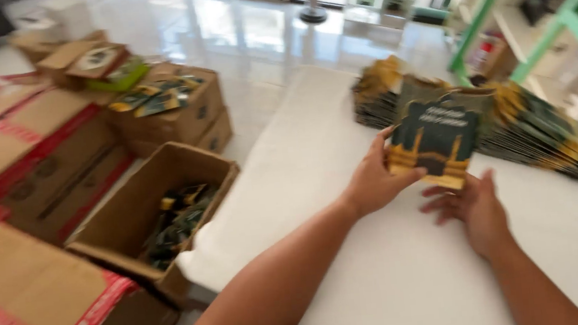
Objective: Folding and assembling cardboard souvenir boxes from flat templates at a workshop table.
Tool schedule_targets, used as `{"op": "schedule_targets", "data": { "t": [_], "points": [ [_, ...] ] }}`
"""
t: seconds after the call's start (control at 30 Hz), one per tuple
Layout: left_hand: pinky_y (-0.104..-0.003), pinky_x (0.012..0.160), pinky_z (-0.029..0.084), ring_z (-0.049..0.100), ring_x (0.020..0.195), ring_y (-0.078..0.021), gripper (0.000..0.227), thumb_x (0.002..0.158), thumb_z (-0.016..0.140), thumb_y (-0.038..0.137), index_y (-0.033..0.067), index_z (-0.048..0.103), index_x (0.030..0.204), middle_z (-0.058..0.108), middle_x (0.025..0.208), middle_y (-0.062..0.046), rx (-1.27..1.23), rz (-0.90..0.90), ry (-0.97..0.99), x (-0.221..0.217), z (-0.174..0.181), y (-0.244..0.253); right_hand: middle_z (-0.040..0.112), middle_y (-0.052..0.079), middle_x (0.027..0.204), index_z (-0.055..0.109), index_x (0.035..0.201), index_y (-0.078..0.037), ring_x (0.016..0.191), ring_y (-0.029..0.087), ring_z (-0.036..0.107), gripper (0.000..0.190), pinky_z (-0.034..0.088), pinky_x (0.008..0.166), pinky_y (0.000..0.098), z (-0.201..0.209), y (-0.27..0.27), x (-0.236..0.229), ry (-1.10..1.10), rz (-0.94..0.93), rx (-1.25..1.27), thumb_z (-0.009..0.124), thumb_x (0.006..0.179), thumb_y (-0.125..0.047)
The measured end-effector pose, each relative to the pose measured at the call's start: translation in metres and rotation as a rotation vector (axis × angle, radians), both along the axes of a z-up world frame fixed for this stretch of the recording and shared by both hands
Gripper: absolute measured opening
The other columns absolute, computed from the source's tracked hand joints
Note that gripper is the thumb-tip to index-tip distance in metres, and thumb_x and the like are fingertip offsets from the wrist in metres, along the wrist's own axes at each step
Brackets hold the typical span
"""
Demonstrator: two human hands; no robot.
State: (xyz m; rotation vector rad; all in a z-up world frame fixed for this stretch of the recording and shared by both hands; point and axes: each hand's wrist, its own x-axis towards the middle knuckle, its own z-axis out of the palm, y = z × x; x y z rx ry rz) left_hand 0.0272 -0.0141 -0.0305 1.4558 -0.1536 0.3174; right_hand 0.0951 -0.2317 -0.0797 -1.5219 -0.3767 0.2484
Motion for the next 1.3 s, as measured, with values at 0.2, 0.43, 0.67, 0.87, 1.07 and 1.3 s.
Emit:
{"op": "schedule_targets", "data": {
  "t": [0.2,0.43,0.67,0.87,1.07,1.3],
  "points": [
    [-0.03,0.083,0.057,0.071,0.095,-0.0174,0.078,0.08,0.079,0.019,0.014,0.034,0.143,0.074,0.116,-0.016,-0.077,0.191,-0.098,-0.021,-0.02,0.121,0.069,0.035,0.12,0.059,0.122,0.013,0.09,0.05,0.069,0.092,0.043,0.058,0.0461,-0.024,-0.028,0.026,-0.086,0.08,-0.047,0.015,0.118,-0.067],
    [-0.03,0.07,0.062,0.071,0.082,-0.0202,0.063,0.085,0.076,0.017,0.0215,0.047,0.141,0.07,0.111,-0.014,-0.263,0.874,0.099,-0.13,-0.046,0.311,0.065,0.041,0.129,0.054,0.127,0.018,0.099,0.052,0.065,0.058,0.037,0.055,0.0464,-0.089,-0.063,0.115,-0.158,0.065,-0.176,0.021,0.121,-0.03],
    [-0.032,0.075,0.058,0.064,0.092,-0.0231,0.065,0.087,0.071,0.038,0.0233,0.044,0.144,0.059,0.131,-0.011,-0.37,1.141,0.393,-0.182,-0.06,0.372,0.069,0.026,0.148,0.062,0.145,0.006,0.062,0.058,0.073,0.077,0.054,0.051,0.058,-0.148,-0.126,0.27,0.316,0.464,-0.369,0.066,0.074,-0.024],
    [-0.048,0.115,0.038,0.037,0.145,-0.0339,0.081,0.089,0.064,0.045,0.0192,0.029,0.157,0.03,0.162,-0.012,-0.287,1.116,0.548,-0.164,-0.073,0.377,0.069,0.033,0.142,0.06,0.14,0.01,0.081,0.054,0.071,0.07,0.051,0.052,0.057,-0.125,-0.108,0.191,0.176,0.355,-0.303,0.045,0.096,-0.042],
    [-0.041,0.096,0.05,0.062,0.115,-0.0241,0.051,0.093,0.06,0.042,0.0191,0.054,0.138,0.063,0.127,-0.006,-0.022,0.824,0.51,-0.12,-0.009,0.31,0.073,0.033,0.118,0.066,0.117,0.017,0.086,0.036,0.065,0.094,0.035,0.05,0.0397,-0.041,-0.023,0.036,-0.177,-0.014,-0.227,0.014,0.124,-0.06],
    [-0.04,0.104,0.053,0.068,0.119,-0.0276,0.038,0.094,0.073,0.033,0.0202,0.063,0.129,0.071,0.122,-0.009,0.42,0.326,0.002,-0.029,0.053,0.158,0.08,0.019,0.099,0.071,0.107,0.0,0.079,0.027,0.075,0.073,0.048,0.046,0.0286,-0.028,-0.006,0.016,-0.103,0.008,-0.138,0.021,0.113,-0.053]
  ]
}}
